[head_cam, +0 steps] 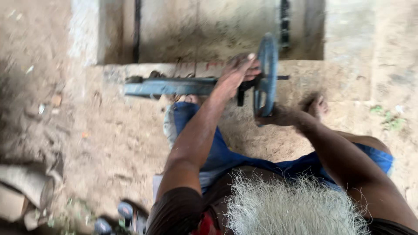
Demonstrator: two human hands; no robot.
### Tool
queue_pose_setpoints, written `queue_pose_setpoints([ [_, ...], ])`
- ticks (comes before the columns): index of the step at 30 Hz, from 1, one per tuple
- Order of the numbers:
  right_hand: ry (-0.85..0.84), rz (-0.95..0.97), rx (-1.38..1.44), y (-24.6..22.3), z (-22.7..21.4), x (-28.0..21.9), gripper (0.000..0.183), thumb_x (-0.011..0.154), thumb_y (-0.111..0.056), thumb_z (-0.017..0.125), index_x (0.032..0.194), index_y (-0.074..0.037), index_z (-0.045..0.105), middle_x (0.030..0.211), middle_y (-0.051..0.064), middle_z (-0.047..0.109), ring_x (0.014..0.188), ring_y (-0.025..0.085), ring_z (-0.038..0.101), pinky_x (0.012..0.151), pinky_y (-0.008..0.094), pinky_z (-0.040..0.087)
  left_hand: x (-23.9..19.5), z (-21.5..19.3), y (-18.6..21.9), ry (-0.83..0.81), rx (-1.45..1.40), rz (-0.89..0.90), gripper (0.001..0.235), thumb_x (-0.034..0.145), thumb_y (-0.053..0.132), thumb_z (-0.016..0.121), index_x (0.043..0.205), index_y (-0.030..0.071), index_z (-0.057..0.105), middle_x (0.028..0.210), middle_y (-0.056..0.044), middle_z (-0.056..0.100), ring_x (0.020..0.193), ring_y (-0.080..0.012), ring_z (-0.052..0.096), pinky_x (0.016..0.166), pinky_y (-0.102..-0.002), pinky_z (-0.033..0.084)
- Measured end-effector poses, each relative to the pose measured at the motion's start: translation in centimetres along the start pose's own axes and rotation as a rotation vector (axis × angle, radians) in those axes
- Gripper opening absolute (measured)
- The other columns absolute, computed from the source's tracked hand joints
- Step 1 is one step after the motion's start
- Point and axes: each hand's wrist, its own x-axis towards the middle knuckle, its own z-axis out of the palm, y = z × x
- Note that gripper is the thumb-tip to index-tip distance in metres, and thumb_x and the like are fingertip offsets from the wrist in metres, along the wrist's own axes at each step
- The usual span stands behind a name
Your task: The person sits on the ground next to a well and turns the wheel of a manual hand pump. They rotate the wheel repeatedly with both hands to operate the pump mechanism.
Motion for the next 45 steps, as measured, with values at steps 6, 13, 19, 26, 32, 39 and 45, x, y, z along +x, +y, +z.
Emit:
queue_pose_setpoints([
  [6,-0.031,-0.059,-0.036,-2.4,0.2,-1.2,0.041,0.085,-0.045,0.079,0.114,-0.015,0.076,0.11,0.007,0.08,0.11,0.023,0.075,0.1,0.044,0.059,0.5,2.3,0.4,0.079,0.233,0.026,0.061,0.102,0.05,0.062,0.133,-0.001,0.055,0.114,-0.017,0.067,0.104,-0.0321,0.071,0.08,-0.04,0.059],
  [13,0.018,-0.014,-0.339,-2.8,2.3,-1.8,0.056,0.079,-0.06,0.079,0.124,-0.026,0.075,0.118,0.006,0.075,0.114,0.025,0.067,0.098,0.046,0.054,6.4,7.5,3.1,0.318,0.931,-0.003,0.062,0.095,0.063,0.062,0.1,0.001,0.07,0.091,-0.02,0.071,0.091,-0.0353,0.073,0.076,-0.048,0.057],
  [19,-0.129,0.069,-0.963,-6.1,0.3,-4.4,0.061,0.097,-0.057,0.063,0.149,-0.027,0.055,0.128,0.007,0.069,0.108,0.025,0.071,0.086,0.043,0.063,7.3,7.6,1.9,0.283,0.79,-0.021,0.047,0.096,0.044,0.058,0.088,-0.001,0.072,0.077,-0.019,0.079,0.073,-0.0334,0.083,0.071,-0.046,0.066],
  [26,0.503,0.119,-0.606,-8.1,-6.7,-7.5,0.039,0.115,-0.03,0.041,0.15,-0.014,0.052,0.103,0.015,0.076,0.075,0.026,0.075,0.066,0.043,0.066,5.2,7.2,-0.5,0.413,1.025,0.292,0.05,0.099,0.042,0.065,0.111,-0.007,0.064,0.09,-0.027,0.073,0.086,-0.0451,0.073,0.078,-0.054,0.059],
  [32,0.815,-0.259,-0.213,-5.6,-6.8,-5.6,0.038,0.106,-0.035,0.058,0.126,-0.005,0.07,0.11,0.019,0.077,0.094,0.028,0.076,0.085,0.044,0.061,-0.7,8.5,-1.6,0.274,0.871,0.212,0.063,0.103,0.031,0.049,0.151,-0.007,0.03,0.068,-0.012,0.07,0.05,-0.0239,0.069,0.04,-0.039,0.058],
  [39,0.735,-0.289,-0.118,-3.3,-5.9,-2.5,0.054,0.106,-0.039,0.056,0.139,0.004,0.055,0.124,0.026,0.069,0.107,0.033,0.073,0.09,0.044,0.061,-6.8,9.7,-4.5,0.23,0.813,0.466,0.058,0.108,0.023,0.046,0.15,-0.011,0.026,0.071,-0.01,0.064,0.044,-0.015,0.063,0.035,-0.027,0.052],
  [45,0.714,-0.334,0.024,-2.4,-5.1,-1.7,0.068,0.108,-0.045,0.054,0.151,0.006,0.039,0.139,0.029,0.06,0.126,0.036,0.064,0.102,0.046,0.056,-10.5,9.3,-9.0,0.174,0.757,0.697,0.048,0.115,0.023,0.044,0.149,-0.009,0.033,0.1,-0.019,0.065,0.059,-0.0194,0.069,0.046,-0.031,0.059],
])
